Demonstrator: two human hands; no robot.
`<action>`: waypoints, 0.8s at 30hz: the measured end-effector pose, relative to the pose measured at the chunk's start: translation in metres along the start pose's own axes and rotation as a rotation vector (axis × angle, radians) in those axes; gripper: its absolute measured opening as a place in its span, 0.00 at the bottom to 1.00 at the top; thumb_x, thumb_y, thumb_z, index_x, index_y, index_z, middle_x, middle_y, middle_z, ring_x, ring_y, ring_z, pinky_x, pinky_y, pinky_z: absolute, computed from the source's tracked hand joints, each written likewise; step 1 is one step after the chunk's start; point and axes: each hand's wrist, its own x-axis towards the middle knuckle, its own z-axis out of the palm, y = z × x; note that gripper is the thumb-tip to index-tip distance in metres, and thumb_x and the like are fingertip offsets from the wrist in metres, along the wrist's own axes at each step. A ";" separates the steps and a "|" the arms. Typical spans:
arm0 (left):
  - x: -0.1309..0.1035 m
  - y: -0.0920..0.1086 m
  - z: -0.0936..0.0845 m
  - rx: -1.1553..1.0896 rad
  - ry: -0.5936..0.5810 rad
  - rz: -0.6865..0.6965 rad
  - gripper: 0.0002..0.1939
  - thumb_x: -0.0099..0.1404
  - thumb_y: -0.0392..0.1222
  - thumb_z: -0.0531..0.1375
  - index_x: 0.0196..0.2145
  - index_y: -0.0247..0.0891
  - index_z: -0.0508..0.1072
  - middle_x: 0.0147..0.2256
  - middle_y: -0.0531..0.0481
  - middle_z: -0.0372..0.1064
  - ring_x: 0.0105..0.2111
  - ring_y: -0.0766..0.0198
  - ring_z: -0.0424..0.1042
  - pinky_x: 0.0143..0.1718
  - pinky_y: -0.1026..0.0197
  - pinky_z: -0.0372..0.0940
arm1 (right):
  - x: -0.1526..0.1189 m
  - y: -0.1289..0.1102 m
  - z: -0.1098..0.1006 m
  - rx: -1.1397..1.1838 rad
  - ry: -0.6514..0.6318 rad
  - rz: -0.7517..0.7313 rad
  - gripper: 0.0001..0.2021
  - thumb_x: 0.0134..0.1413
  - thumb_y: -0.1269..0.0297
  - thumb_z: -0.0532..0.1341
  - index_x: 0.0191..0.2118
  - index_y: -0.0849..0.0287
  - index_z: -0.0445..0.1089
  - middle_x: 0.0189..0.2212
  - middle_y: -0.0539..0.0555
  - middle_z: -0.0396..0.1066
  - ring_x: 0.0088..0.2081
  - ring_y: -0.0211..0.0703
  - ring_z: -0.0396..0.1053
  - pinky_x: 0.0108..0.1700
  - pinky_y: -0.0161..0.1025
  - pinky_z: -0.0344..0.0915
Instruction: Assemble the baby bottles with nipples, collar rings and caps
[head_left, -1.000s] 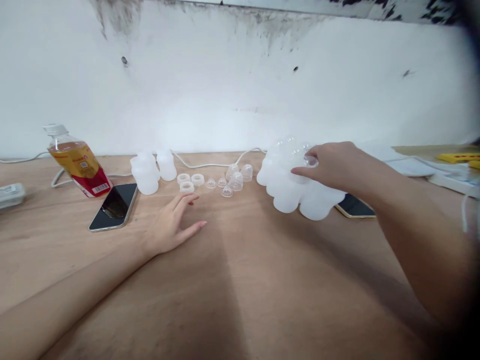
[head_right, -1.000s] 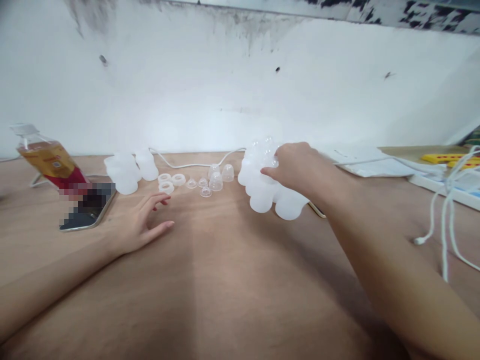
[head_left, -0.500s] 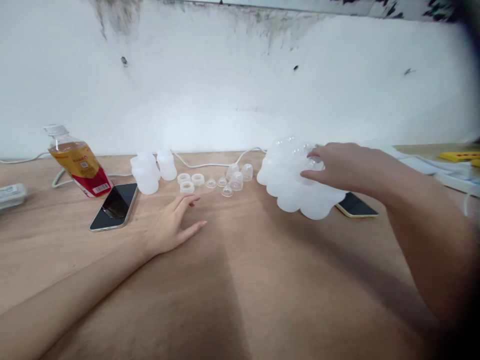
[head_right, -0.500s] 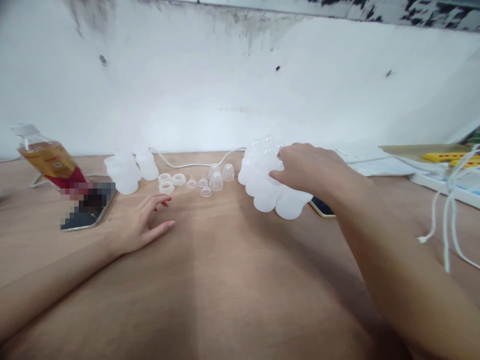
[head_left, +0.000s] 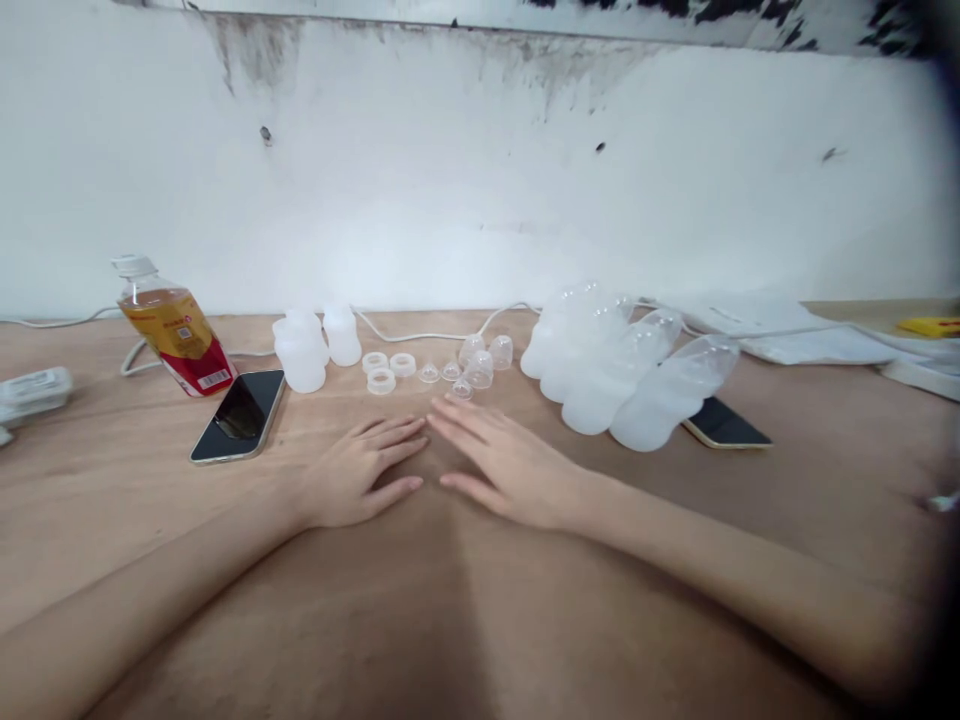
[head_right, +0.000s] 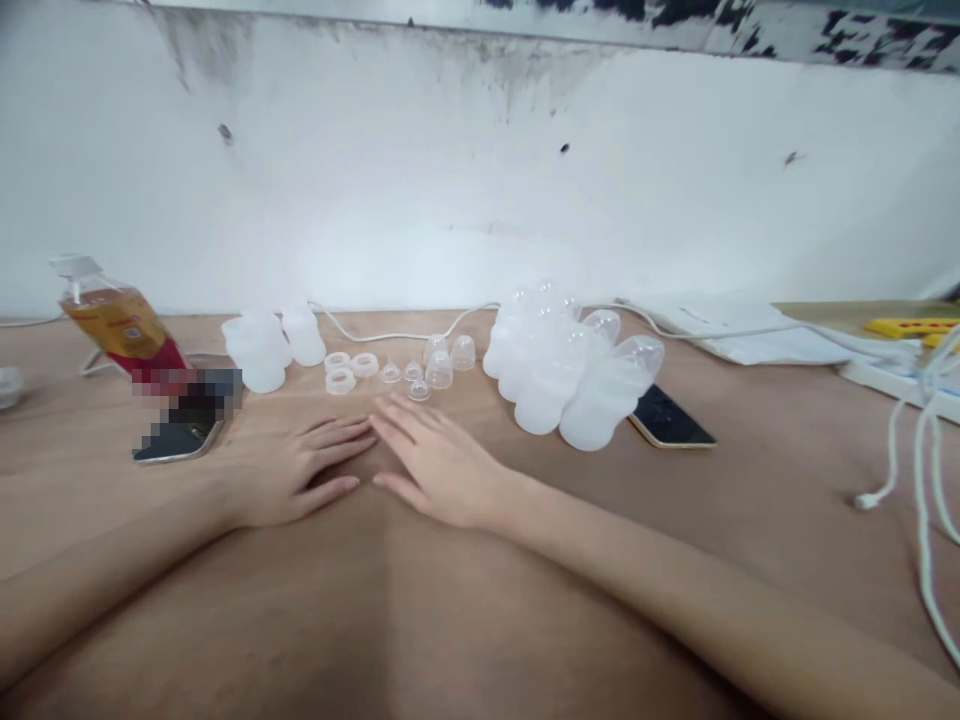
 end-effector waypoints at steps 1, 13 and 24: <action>-0.001 0.000 0.000 0.001 -0.046 0.008 0.27 0.64 0.51 0.46 0.58 0.37 0.49 0.59 0.43 0.46 0.58 0.56 0.47 0.57 0.48 0.46 | -0.001 0.001 0.012 0.049 -0.054 -0.014 0.28 0.55 0.55 0.48 0.58 0.65 0.51 0.59 0.60 0.48 0.60 0.50 0.43 0.58 0.50 0.48; -0.001 -0.001 0.000 -0.013 -0.095 -0.015 0.29 0.64 0.52 0.45 0.59 0.38 0.46 0.60 0.43 0.43 0.59 0.57 0.45 0.57 0.49 0.44 | -0.004 0.004 0.029 0.140 -0.120 0.015 0.29 0.57 0.55 0.46 0.59 0.69 0.47 0.59 0.62 0.45 0.61 0.47 0.40 0.60 0.48 0.43; 0.000 -0.004 -0.002 0.004 -0.025 -0.088 0.26 0.63 0.53 0.47 0.55 0.40 0.54 0.58 0.43 0.49 0.56 0.57 0.52 0.54 0.51 0.52 | -0.003 0.006 0.031 0.096 0.030 0.056 0.23 0.56 0.58 0.48 0.55 0.63 0.56 0.53 0.61 0.57 0.54 0.48 0.55 0.53 0.46 0.56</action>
